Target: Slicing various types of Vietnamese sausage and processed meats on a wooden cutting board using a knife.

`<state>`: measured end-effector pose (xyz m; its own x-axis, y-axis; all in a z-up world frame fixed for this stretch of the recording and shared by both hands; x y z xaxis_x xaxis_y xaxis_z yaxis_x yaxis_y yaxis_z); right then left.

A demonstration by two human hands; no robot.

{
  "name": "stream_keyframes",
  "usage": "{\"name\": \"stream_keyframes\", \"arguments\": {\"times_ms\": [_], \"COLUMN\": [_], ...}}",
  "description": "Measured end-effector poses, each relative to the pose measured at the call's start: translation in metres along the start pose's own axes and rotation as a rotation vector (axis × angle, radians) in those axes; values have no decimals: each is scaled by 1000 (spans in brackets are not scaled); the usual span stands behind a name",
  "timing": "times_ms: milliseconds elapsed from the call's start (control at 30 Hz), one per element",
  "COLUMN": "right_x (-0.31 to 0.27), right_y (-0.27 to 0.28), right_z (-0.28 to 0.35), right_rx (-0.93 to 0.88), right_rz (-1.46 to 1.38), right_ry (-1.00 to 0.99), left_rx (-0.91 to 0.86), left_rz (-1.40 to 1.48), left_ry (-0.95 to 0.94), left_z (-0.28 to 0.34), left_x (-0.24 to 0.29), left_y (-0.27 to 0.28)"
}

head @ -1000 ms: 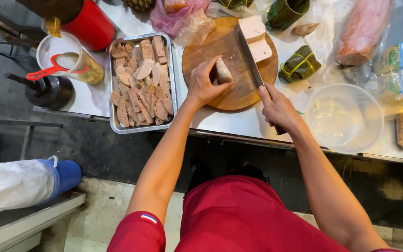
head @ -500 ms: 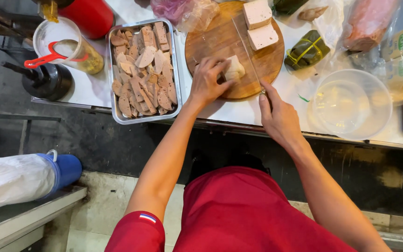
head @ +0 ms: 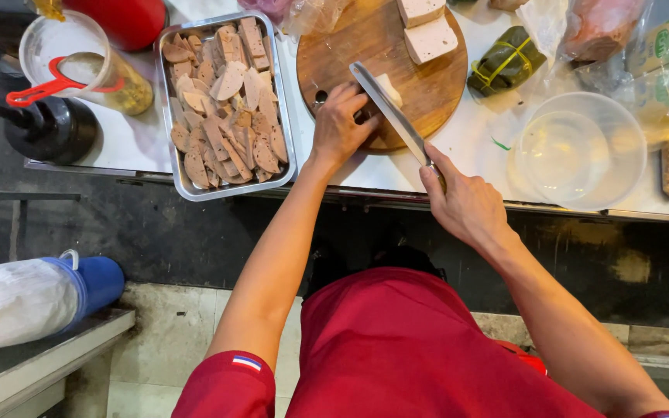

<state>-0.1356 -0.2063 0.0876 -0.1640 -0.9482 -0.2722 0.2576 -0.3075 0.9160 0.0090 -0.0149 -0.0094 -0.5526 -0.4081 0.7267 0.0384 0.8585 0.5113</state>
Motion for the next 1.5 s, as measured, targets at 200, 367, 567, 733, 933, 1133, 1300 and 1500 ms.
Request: {"name": "stream_keyframes", "arguments": {"times_ms": [200, 367, 567, 733, 933, 1133, 1300, 1500], "right_x": [-7, 7, 11, 5, 7, 11, 7, 2], "right_y": [7, 6, -1, 0, 19, 19, 5, 15], "right_z": [-3, 7, -44, -60, 1, 0, -51, -32], "right_rx": [-44, -82, -91, -53, -110, -165, -148, -143], "right_rz": [18, 3, 4, -13, -55, -46, -46, -95], "right_ry": [-25, -40, 9, 65, 25, -51, 7, 16], "left_rx": [-77, -67, -63, -46, -110, -61, -62, -75], "left_rz": [-15, -38, 6, 26, 62, 51, 30, 68], "left_ry": [93, 77, 60, 25, 159, 77, 38, 97], "left_z": [-5, -1, -2, -2, -2, -2, -1, 0], "left_x": [4, -16, -17, -8, -7, -14, -24, -21], "left_y": [6, -8, -5, 1, 3, -1, -4, -2]}}
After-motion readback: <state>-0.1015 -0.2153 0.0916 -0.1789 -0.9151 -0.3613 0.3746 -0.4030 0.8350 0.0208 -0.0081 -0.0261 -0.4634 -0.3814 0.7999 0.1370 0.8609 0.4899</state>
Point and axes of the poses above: each hand's wrist, its own z-axis away from the middle knuckle, its own y-axis out of the back of the hand, x = y × z, the point moved 2 cm from there along -z, towards the middle knuckle, and after that the axes turned 7 degrees about z, right-handed, at the moved point
